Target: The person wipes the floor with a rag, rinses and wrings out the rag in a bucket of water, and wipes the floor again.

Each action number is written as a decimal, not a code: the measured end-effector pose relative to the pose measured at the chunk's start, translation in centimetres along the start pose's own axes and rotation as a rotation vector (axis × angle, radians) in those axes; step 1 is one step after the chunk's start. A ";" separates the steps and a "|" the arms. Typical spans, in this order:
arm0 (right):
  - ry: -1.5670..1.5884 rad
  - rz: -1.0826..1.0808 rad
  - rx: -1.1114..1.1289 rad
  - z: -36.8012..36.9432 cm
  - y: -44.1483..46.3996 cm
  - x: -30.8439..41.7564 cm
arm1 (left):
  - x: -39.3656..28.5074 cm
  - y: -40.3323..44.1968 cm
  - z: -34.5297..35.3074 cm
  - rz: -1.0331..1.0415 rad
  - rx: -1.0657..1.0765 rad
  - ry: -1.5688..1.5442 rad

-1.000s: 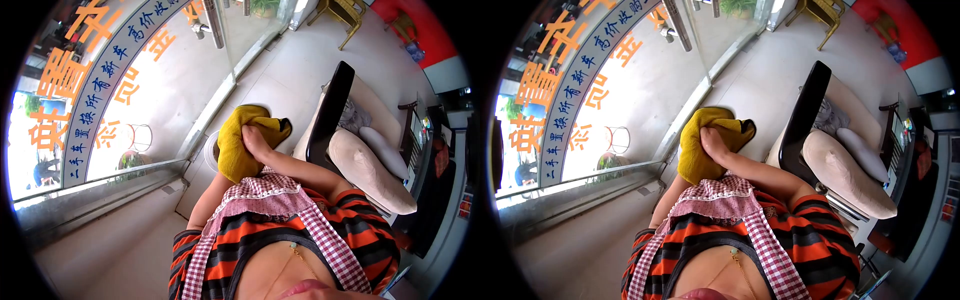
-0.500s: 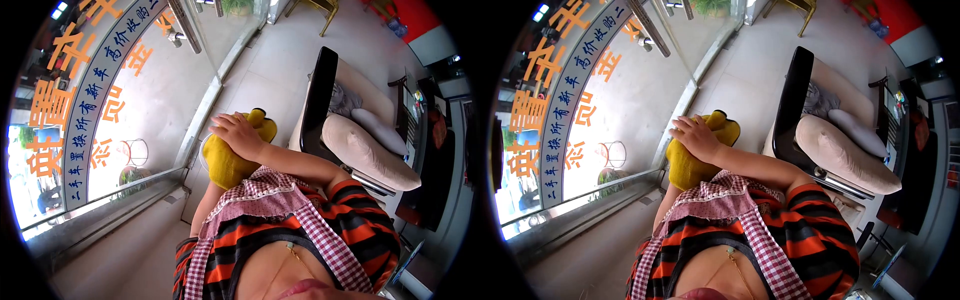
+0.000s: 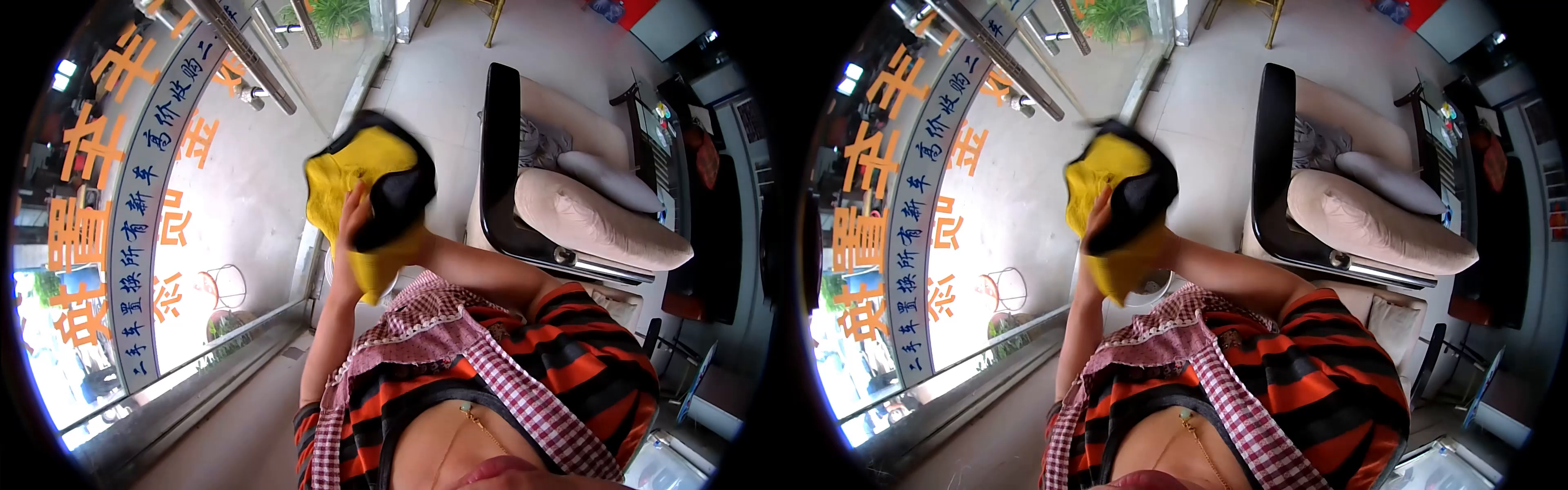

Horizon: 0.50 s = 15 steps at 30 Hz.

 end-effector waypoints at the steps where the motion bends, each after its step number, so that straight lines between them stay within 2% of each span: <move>1: -0.071 -0.063 -0.059 -0.6 -0.5 0.0 | -1.1 -0.1 0.4 -0.075 0.008 -0.189; 2: -0.146 -0.121 -0.123 -0.7 -0.8 0.6 | 0.1 -1.0 0.6 -0.388 -0.150 -0.740; 3: -0.223 -0.174 -0.191 -0.8 -1.1 1.1 | -0.4 -1.4 0.9 -0.221 -0.111 -1.042; 4: 0.164 0.060 -0.323 -1.1 -1.7 -0.5 | 1.2 -1.9 1.8 -0.341 -0.182 -1.148; 5: 0.585 0.227 -0.547 -1.2 -2.9 -2.1 | 3.0 -2.7 2.7 -0.458 -0.260 -1.249; 6: 0.690 0.262 -0.584 -1.2 -3.1 -2.6 | 6.0 -4.2 3.3 -0.551 -0.247 -1.297; 8: 0.678 0.267 -0.481 -1.3 -2.5 -2.4 | 7.4 -4.9 4.0 -0.508 -0.019 -0.586; 9: 0.674 0.275 -0.441 -1.4 -2.3 -2.6 | 4.3 -3.8 4.9 -0.506 -0.028 -0.754; 11: 0.642 0.284 -0.366 -1.7 -1.7 -2.9 | 3.4 -3.3 4.8 -0.468 0.026 -0.484; 13: 0.598 0.296 -0.298 -1.7 -1.1 -2.9 | 1.3 -3.2 3.3 -0.242 0.093 0.300; 14: 0.575 0.312 -0.268 -1.8 -0.9 -3.0 | 1.8 -3.7 2.3 -0.178 0.052 0.250; 15: 0.551 0.332 -0.233 -1.8 -0.8 -3.2 | 2.2 -4.3 0.8 -0.186 -0.073 0.074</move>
Point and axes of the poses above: each hand's wrist, its own y-axis towards the middle knuckle, its own z-axis out of the palm, x = y × z, the point moved 7 cm from there along y, towards the middle knuckle, and after that the axes turned 3 degrees about y, right-handed, at the moved point
